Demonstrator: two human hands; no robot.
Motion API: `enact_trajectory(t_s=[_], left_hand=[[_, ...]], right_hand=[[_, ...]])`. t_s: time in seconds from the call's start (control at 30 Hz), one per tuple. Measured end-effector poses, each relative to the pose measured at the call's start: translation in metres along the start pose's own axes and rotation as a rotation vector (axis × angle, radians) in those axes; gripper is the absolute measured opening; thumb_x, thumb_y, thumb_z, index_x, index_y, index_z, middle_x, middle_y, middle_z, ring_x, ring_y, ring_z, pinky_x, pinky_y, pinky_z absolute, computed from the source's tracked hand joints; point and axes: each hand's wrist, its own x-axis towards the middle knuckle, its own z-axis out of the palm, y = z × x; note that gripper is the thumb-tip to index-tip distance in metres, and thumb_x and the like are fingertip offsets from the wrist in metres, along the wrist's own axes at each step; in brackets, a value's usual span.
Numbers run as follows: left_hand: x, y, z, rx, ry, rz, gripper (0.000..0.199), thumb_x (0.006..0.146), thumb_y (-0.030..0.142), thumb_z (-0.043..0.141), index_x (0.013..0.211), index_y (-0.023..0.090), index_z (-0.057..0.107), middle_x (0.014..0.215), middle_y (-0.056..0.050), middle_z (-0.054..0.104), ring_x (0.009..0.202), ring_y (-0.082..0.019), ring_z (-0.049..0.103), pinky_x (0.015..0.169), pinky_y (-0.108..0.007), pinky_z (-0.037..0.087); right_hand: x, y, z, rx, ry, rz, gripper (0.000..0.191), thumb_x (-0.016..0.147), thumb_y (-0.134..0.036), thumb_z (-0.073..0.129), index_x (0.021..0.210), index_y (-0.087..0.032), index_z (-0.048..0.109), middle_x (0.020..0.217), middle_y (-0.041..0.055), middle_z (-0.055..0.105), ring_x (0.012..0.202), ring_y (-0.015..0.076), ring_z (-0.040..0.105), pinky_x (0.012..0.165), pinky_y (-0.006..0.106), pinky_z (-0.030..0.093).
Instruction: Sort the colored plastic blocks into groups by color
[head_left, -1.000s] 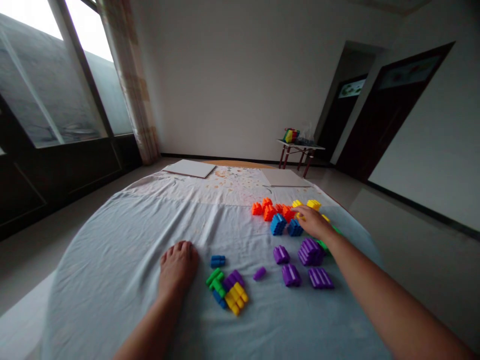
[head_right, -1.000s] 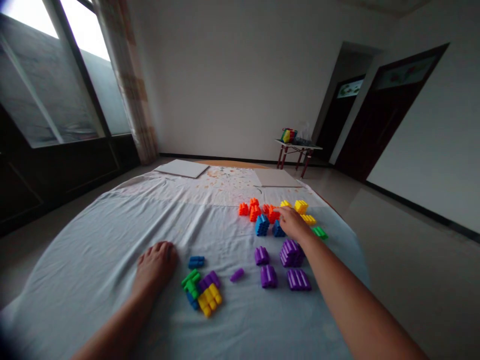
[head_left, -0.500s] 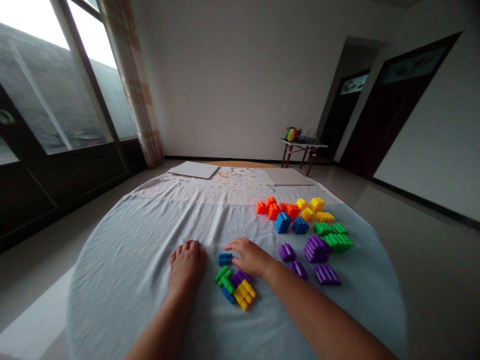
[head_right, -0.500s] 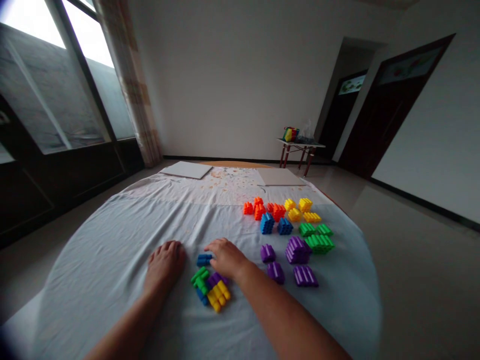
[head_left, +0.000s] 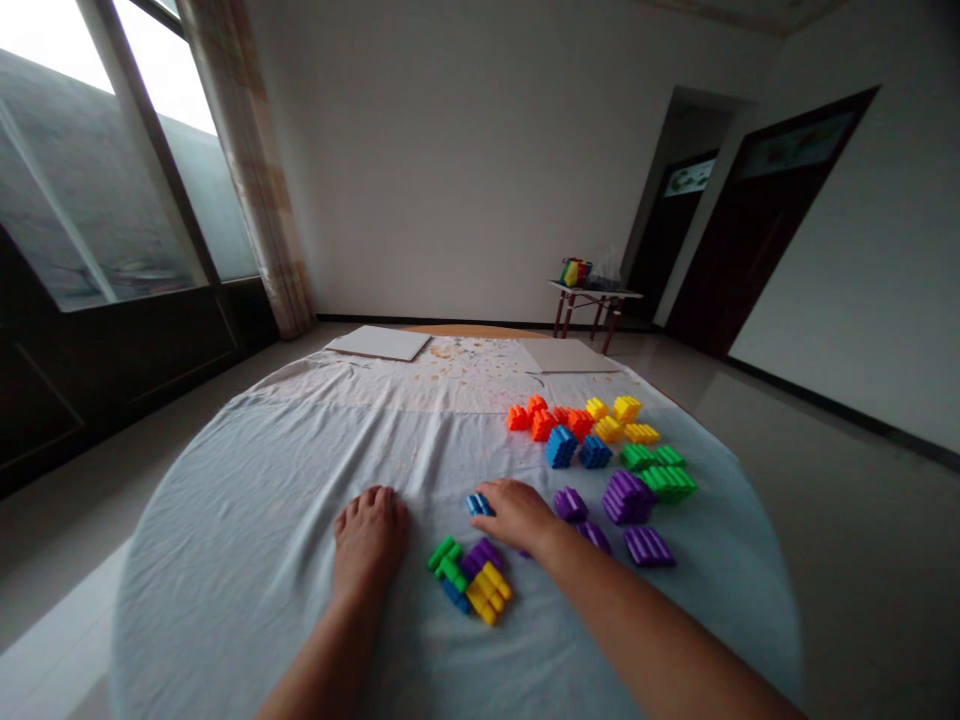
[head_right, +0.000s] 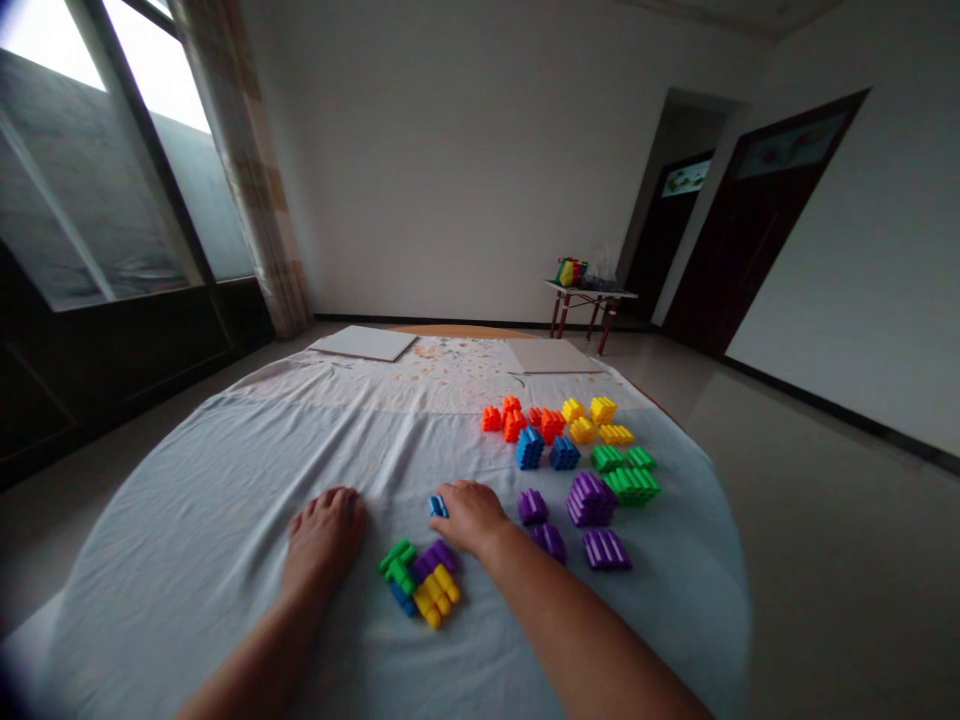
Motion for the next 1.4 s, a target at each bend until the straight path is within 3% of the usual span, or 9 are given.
enact_trajectory(t_s=[0.07, 0.23, 0.4, 0.57, 0.7, 0.87, 1.03, 1.23, 1.4], left_hand=[[0.000, 0.001, -0.001, 0.001, -0.001, 0.000, 0.039, 0.087, 0.036, 0.026, 0.104, 0.019, 0.058, 0.115, -0.009, 0.059, 0.106, -0.025, 0.050, 0.093, -0.040, 0.032], [0.001, 0.001, -0.003, 0.007, -0.007, 0.000, 0.039, 0.087, 0.037, 0.027, 0.104, 0.019, 0.058, 0.114, -0.009, 0.059, 0.106, -0.025, 0.050, 0.093, -0.040, 0.032], [0.001, 0.001, -0.004, 0.011, -0.014, 0.008, 0.042, 0.087, 0.036, 0.025, 0.108, 0.018, 0.057, 0.117, -0.010, 0.058, 0.109, -0.026, 0.049, 0.094, -0.040, 0.032], [0.003, -0.002, -0.004, 0.009, -0.059, 0.015, 0.047, 0.088, 0.039, 0.020, 0.111, 0.019, 0.056, 0.120, -0.010, 0.057, 0.112, -0.027, 0.048, 0.095, -0.042, 0.031], [0.005, -0.004, -0.003, 0.011, -0.064, 0.014, 0.048, 0.088, 0.041, 0.021, 0.112, 0.018, 0.055, 0.121, -0.010, 0.056, 0.114, -0.027, 0.047, 0.097, -0.042, 0.030], [0.008, -0.004, -0.005, 0.039, -0.102, 0.011, 0.050, 0.087, 0.041, 0.018, 0.113, 0.018, 0.055, 0.121, -0.010, 0.057, 0.114, -0.027, 0.047, 0.096, -0.042, 0.031], [0.010, -0.003, -0.005, 0.051, -0.133, -0.008, 0.051, 0.087, 0.041, 0.016, 0.113, 0.019, 0.054, 0.123, -0.009, 0.055, 0.115, -0.028, 0.046, 0.096, -0.043, 0.031], [0.010, -0.006, -0.002, 0.069, -0.108, 0.002, 0.051, 0.086, 0.042, 0.017, 0.114, 0.020, 0.053, 0.123, -0.009, 0.055, 0.115, -0.028, 0.046, 0.096, -0.043, 0.032], [0.012, -0.010, 0.002, 0.061, -0.124, 0.013, 0.050, 0.086, 0.043, 0.018, 0.114, 0.020, 0.053, 0.124, -0.008, 0.055, 0.115, -0.028, 0.046, 0.096, -0.043, 0.031]], right_hand=[[-0.002, 0.005, -0.004, 0.021, -0.017, -0.018, 0.037, 0.075, -0.037, 0.061, 0.107, -0.018, 0.062, 0.099, 0.0101, 0.066, 0.095, 0.0231, 0.059, 0.083, 0.032, 0.044], [0.005, 0.018, -0.003, 0.076, 0.054, -0.268, 0.051, 0.072, -0.003, 0.050, 0.120, -0.017, 0.056, 0.123, 0.0094, 0.057, 0.115, 0.0186, 0.048, 0.099, 0.030, 0.035], [0.016, 0.019, 0.012, 0.021, -0.062, -0.418, 0.048, 0.069, 0.000, 0.052, 0.112, -0.019, 0.063, 0.125, 0.0087, 0.056, 0.112, 0.0196, 0.051, 0.096, 0.030, 0.038], [0.012, 0.012, 0.002, -0.091, -0.015, -0.164, 0.025, 0.076, -0.028, 0.062, 0.099, -0.019, 0.067, 0.099, 0.0097, 0.068, 0.094, 0.0224, 0.062, 0.080, 0.030, 0.047], [0.005, 0.011, -0.010, -0.125, -0.021, -0.006, 0.035, 0.074, -0.048, 0.063, 0.092, -0.019, 0.069, 0.091, 0.0111, 0.069, 0.086, 0.0241, 0.064, 0.073, 0.031, 0.048], [0.002, 0.014, -0.010, -0.080, 0.012, -0.149, 0.034, 0.071, -0.027, 0.065, 0.104, -0.022, 0.064, 0.100, 0.0077, 0.067, 0.092, 0.0215, 0.062, 0.078, 0.028, 0.046], [0.002, 0.015, -0.007, -0.037, -0.031, -0.143, 0.032, 0.072, -0.018, 0.058, 0.103, -0.022, 0.065, 0.100, 0.0075, 0.067, 0.089, 0.0206, 0.062, 0.077, 0.028, 0.046], [-0.018, 0.036, -0.039, 0.166, 0.212, -0.161, 0.035, 0.070, -0.015, 0.059, 0.104, -0.018, 0.064, 0.099, 0.0069, 0.066, 0.093, 0.0190, 0.059, 0.084, 0.027, 0.044], [-0.046, 0.084, -0.081, 0.205, 0.504, -0.034, 0.034, 0.072, -0.014, 0.058, 0.105, -0.019, 0.063, 0.098, 0.0058, 0.064, 0.093, 0.0179, 0.058, 0.086, 0.030, 0.044]])
